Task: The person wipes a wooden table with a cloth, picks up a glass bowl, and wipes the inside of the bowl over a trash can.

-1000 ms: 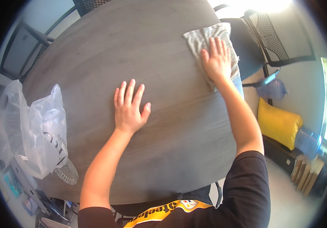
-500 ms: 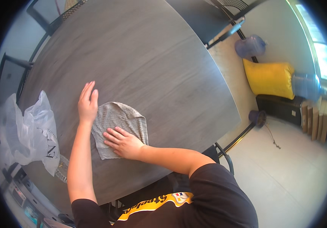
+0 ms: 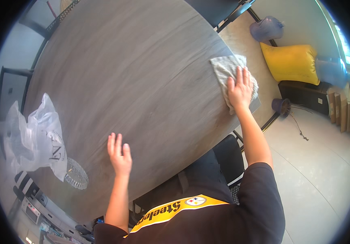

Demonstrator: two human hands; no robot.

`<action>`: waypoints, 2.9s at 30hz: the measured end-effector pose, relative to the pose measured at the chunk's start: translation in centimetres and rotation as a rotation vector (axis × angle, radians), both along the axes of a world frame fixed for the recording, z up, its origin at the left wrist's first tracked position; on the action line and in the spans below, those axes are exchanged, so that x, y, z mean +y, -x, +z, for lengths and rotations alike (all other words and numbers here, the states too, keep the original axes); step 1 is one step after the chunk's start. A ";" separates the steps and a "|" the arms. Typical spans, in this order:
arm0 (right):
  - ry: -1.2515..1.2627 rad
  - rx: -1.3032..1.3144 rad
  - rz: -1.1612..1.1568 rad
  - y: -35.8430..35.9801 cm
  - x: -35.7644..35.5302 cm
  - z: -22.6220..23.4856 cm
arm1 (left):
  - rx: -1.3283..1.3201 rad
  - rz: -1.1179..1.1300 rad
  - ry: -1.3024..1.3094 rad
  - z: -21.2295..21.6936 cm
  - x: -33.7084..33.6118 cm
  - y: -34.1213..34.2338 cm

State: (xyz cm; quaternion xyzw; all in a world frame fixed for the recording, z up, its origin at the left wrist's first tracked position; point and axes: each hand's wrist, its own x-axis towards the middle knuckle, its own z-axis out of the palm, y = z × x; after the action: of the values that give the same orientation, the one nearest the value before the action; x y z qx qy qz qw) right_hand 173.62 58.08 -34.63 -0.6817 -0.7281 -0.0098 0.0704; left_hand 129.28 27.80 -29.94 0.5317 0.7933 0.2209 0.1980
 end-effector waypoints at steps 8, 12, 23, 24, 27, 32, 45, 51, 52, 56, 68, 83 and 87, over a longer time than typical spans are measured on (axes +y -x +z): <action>0.012 -0.042 0.110 1.9 -11.3 -0.2 | -0.096 0.034 0.022 1.9 -6.7 -3.9; 0.171 0.059 0.385 9.9 -19.3 1.2 | -0.147 0.120 0.075 3.9 -10.8 -4.9; 0.388 0.165 1.561 21.2 -26.2 7.5 | -0.111 0.280 0.169 14.1 -14.1 -11.6; 0.359 0.166 1.634 21.3 -25.7 8.5 | -0.111 0.303 0.166 15.1 -14.6 -12.3; 0.376 0.117 1.820 21.5 -23.9 12.6 | -0.125 0.391 0.151 19.1 -15.0 -15.2; 0.451 -0.136 1.921 24.1 -29.6 24.2 | -0.269 0.406 0.038 27.0 -22.8 -14.4; 0.475 0.003 1.498 39.6 -47.3 23.3 | -0.696 0.365 -0.034 20.1 -37.5 5.0; 0.813 0.107 1.316 46.4 -51.9 20.2 | -0.659 0.359 0.001 18.8 -39.3 11.4; 0.942 0.154 1.288 47.0 -52.4 19.8 | -0.642 0.373 -0.018 18.0 -39.7 11.5; 1.399 0.754 0.409 49.4 -52.3 22.5 | -0.562 0.420 -0.115 15.3 -43.9 13.0; 0.690 0.293 0.837 43.2 -43.1 20.0 | -0.682 0.463 0.161 20.3 -47.3 10.1; 0.590 -0.132 1.385 51.6 -61.8 21.5 | -0.853 0.554 0.062 17.8 -59.0 20.3; 0.564 -0.146 1.264 57.5 -69.9 20.3 | -0.762 0.422 0.045 16.2 -63.8 27.6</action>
State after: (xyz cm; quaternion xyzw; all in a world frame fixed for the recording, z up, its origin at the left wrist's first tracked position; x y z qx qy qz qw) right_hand 116.16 -11.86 -14.36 -0.1168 -0.9631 0.1767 -0.1660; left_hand 101.72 -35.97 -13.73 0.2341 0.7596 0.4194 0.4387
